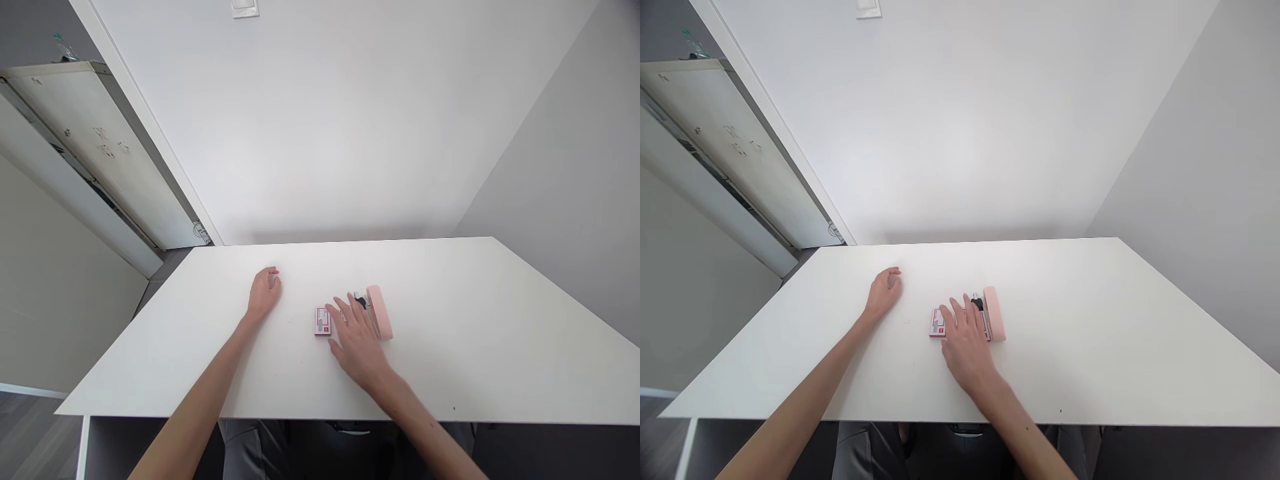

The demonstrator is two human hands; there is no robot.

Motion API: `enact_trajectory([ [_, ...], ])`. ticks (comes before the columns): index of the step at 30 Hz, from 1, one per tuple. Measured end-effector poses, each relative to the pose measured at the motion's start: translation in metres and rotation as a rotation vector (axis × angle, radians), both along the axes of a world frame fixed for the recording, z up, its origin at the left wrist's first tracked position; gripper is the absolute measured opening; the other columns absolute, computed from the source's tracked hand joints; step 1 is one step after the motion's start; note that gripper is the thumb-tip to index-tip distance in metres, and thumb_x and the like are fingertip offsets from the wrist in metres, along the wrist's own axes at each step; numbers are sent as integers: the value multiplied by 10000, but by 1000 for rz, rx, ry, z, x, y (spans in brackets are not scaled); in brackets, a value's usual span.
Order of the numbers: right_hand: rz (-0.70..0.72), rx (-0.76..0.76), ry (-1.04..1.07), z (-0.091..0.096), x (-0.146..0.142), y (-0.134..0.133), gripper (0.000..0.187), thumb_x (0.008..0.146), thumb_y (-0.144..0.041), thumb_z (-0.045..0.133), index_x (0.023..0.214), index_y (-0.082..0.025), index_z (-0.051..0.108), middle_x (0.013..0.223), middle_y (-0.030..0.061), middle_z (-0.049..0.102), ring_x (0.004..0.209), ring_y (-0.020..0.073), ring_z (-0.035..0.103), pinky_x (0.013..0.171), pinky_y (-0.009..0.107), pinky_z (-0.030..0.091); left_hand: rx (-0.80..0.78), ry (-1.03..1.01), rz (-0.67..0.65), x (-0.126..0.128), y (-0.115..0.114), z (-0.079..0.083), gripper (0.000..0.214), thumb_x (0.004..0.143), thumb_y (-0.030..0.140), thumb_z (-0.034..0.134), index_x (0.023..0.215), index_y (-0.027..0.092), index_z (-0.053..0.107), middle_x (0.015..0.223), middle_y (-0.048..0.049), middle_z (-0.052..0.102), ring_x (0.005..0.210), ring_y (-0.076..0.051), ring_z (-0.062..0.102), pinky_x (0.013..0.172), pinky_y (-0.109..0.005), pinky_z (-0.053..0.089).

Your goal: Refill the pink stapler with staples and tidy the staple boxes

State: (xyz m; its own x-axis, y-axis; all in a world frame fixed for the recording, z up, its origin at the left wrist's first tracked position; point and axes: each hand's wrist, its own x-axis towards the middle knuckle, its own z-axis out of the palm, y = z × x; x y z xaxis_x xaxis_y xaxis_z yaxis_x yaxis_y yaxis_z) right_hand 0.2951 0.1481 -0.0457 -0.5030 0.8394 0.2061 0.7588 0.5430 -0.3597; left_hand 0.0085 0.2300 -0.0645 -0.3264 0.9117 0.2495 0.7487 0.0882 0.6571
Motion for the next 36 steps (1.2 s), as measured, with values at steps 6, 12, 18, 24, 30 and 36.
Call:
enact_trajectory([
  [6,207,-78,-186,23,31,38,645,868,-144,610,1493,-181,457,1443,121,591,1565,379,138,1258,596,176,3,12,3,2,0,0,260,899,290,471,1117,242,604,1400,-77,616,1327,-301,518,980,-452,508],
  [12,277,25,-127,32,43,44,549,898,-214,635,1431,-222,505,1335,114,660,1507,358,311,1230,586,255,15,17,1,2,0,-2,258,891,283,488,1114,244,612,1390,-80,621,1333,-306,506,1011,-470,491],
  [18,333,15,-220,31,31,55,665,819,-358,766,1416,-188,527,1239,133,713,1524,399,263,1246,632,112,18,26,-1,2,1,-2,242,890,274,492,1097,244,614,1377,-76,628,1330,-301,506,1043,-477,469],
  [24,377,-26,-238,50,30,61,567,864,-349,726,1374,-167,558,1151,139,735,1457,346,400,1246,588,163,20,29,-3,1,0,-3,231,893,271,491,1087,246,613,1376,-68,628,1323,-299,511,1027,-471,476],
  [30,392,19,-158,63,56,66,581,859,-344,698,1409,-242,538,1193,94,731,1489,340,351,1256,611,126,32,33,-7,1,1,-5,213,889,269,498,1065,248,616,1358,-66,636,1322,-297,505,1053,-474,458],
  [36,397,20,-188,53,73,64,514,868,-411,682,1344,-230,609,1083,101,746,1462,364,374,1252,640,96,43,39,-13,1,2,-6,212,880,268,502,1046,252,633,1347,-67,640,1316,-301,508,1072,-480,447],
])
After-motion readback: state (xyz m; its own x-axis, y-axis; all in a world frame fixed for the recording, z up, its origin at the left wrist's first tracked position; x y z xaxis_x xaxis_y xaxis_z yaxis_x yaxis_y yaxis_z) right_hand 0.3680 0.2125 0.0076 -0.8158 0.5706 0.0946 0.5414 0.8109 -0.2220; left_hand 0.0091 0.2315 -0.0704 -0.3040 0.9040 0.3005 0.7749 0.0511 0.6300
